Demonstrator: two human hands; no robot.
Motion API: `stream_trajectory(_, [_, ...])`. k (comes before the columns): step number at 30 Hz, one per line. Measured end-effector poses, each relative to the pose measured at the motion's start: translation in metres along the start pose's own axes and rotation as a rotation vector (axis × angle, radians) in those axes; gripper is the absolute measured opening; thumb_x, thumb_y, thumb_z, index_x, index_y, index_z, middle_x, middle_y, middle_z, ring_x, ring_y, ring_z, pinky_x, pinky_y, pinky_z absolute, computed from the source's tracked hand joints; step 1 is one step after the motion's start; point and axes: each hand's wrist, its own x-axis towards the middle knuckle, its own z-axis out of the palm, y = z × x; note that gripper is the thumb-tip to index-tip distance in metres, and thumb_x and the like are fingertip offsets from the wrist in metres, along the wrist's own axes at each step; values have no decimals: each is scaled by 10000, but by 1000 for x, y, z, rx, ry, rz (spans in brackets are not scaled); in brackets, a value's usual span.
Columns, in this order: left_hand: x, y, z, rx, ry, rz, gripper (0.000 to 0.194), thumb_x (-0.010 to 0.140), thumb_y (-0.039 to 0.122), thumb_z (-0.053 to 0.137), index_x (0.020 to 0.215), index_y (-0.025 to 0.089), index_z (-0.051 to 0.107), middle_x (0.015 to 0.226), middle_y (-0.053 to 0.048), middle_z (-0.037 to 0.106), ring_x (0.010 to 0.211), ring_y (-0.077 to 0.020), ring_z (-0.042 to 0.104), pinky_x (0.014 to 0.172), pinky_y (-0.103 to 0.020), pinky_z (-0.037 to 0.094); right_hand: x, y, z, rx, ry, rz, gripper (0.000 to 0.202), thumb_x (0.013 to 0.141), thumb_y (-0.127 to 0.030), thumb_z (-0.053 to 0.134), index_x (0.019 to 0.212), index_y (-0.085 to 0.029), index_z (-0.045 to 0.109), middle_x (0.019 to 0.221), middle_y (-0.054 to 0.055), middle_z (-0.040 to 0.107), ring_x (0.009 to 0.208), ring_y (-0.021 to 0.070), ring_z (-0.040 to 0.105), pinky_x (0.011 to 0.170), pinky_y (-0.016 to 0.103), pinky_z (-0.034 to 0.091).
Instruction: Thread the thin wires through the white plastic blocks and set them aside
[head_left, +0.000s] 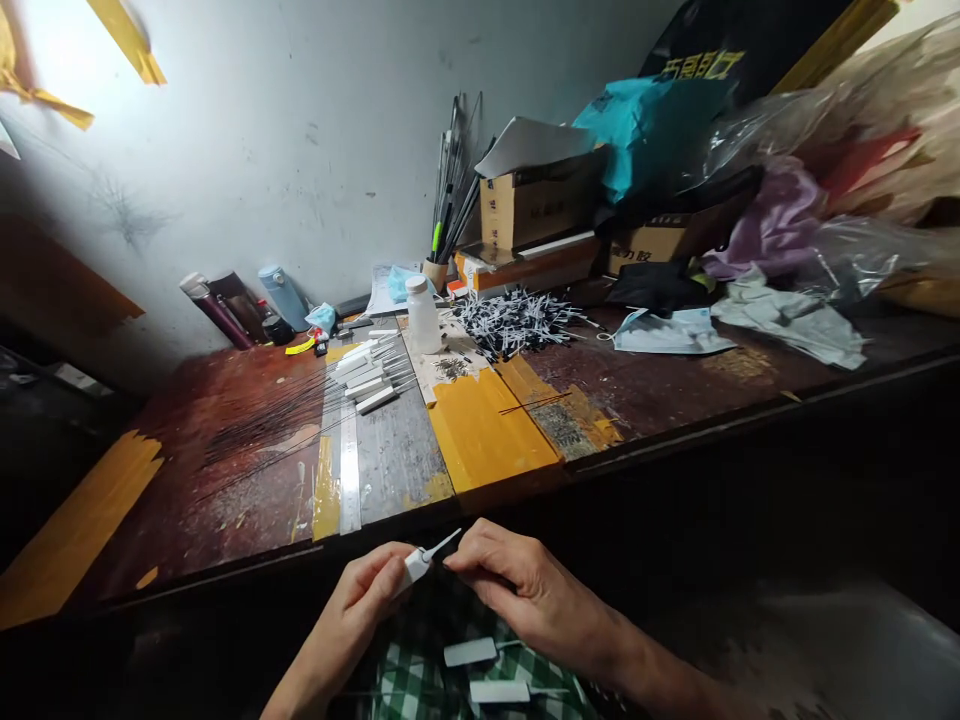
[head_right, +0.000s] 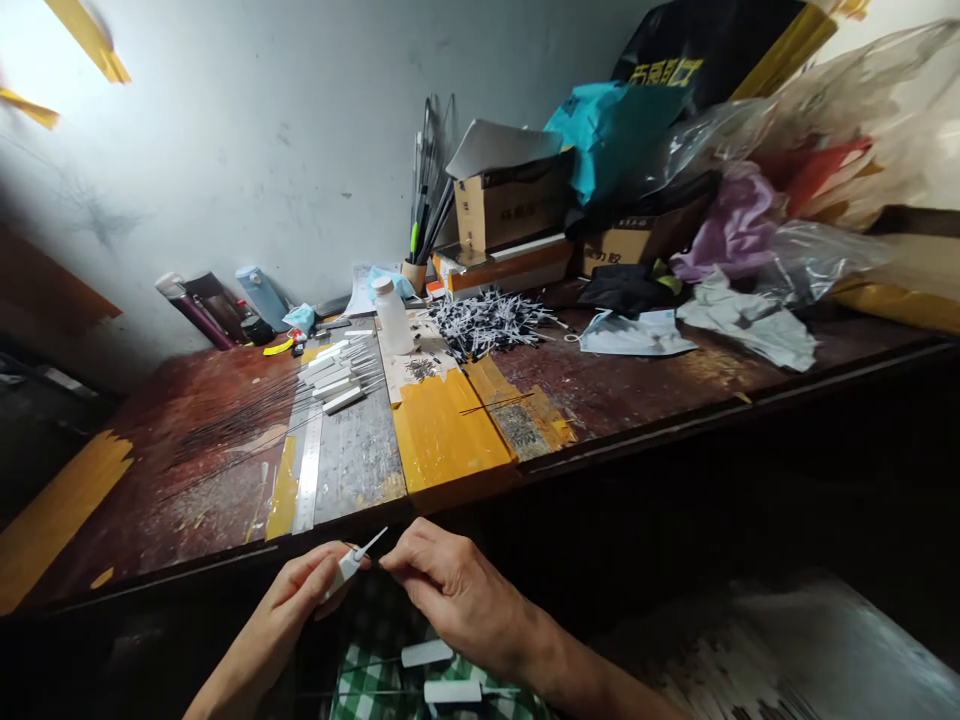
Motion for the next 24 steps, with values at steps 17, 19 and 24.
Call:
stream_trajectory(17, [3,-48,34,259,517,231,168,914,378,530,890,219,579,843,-17,554,777,-170,541,714,-265,444,-19,9,12,-136,2,310,147,829,-82,531,747,-189,590,744,-30,554,642,100,530,552,190,403])
stream_trajectory(19, [4,-68,39,299,556,228,176,914,390,528,874,226,580,833,-28,560,768,-184,559,707,-284,464,-27,16,-9,-229,56,303,146,842,-103,522,759,-198,596,754,-20,574,657,116,553,558,203,421])
stream_trajectory(24, [4,-110,53,473,435,333,265,875,475,563,993,244,617,942,-90,618,859,-251,627,749,-356,525,-32,32,-87,-669,391,157,225,926,-137,400,985,-203,606,956,67,607,892,202,606,823,341,491])
